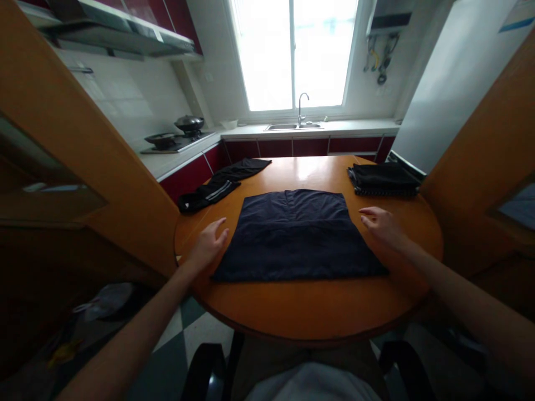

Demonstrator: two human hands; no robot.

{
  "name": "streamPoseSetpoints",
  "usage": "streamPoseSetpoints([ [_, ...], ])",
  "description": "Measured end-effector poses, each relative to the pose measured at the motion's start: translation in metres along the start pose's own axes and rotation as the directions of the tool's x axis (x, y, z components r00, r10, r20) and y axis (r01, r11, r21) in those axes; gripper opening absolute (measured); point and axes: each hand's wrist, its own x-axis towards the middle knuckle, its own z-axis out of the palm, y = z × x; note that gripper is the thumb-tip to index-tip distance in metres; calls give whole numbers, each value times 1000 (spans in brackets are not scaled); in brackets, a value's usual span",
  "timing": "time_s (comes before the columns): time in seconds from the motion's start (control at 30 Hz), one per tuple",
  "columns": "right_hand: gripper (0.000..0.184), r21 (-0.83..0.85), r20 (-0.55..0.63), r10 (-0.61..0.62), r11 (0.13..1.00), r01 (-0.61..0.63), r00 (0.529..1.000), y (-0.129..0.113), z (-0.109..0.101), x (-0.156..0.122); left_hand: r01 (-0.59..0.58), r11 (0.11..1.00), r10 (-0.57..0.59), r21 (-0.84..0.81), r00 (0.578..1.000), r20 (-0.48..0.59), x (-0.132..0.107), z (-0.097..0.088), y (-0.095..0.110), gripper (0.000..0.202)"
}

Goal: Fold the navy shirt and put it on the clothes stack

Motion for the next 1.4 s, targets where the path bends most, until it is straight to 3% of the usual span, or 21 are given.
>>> streamPoseSetpoints([
  [0.13, 28, -109, 151, 72, 992, -56, 986, 4, 31, 72, 28, 998, -35, 52, 990, 138, 85, 29, -11, 55],
  [0.27, 28, -205, 224, 84, 978, -38, 971, 3, 60, 124, 58, 995, -74, 81, 972, 221, 152, 59, -14, 48],
  [0.4, 27, -249, 260, 123, 967, -56, 958, 11, 81, 160, 101, 988, -132, 118, 948, 290, 197, 83, -25, 51],
  [0.57, 33, -291, 308, 196, 951, -103, 931, 26, 96, 191, 162, 972, -215, 171, 909, 357, 233, 100, -39, 54],
  [0.87, 22, -299, 430, 256, 945, -131, 866, 33, 104, 220, 220, 959, -283, 178, 778, 562, 257, 102, -37, 34],
  [0.97, 20, -317, 448, 279, 938, -142, 849, 32, 105, 223, 245, 956, -293, 162, 763, 577, 258, 98, -35, 33],
  [1.07, 20, -306, 445, 287, 939, -157, 848, 28, 105, 222, 263, 958, -280, 113, 787, 550, 256, 95, -31, 32],
  [1.2, 21, -239, 421, 258, 956, -168, 869, 16, 101, 213, 261, 965, -238, 17, 852, 466, 248, 91, -22, 36],
  [1.4, 17, -151, 310, 140, 984, -97, 940, -10, 68, 196, 158, 984, -134, -84, 960, 246, 222, 65, -5, 25],
])
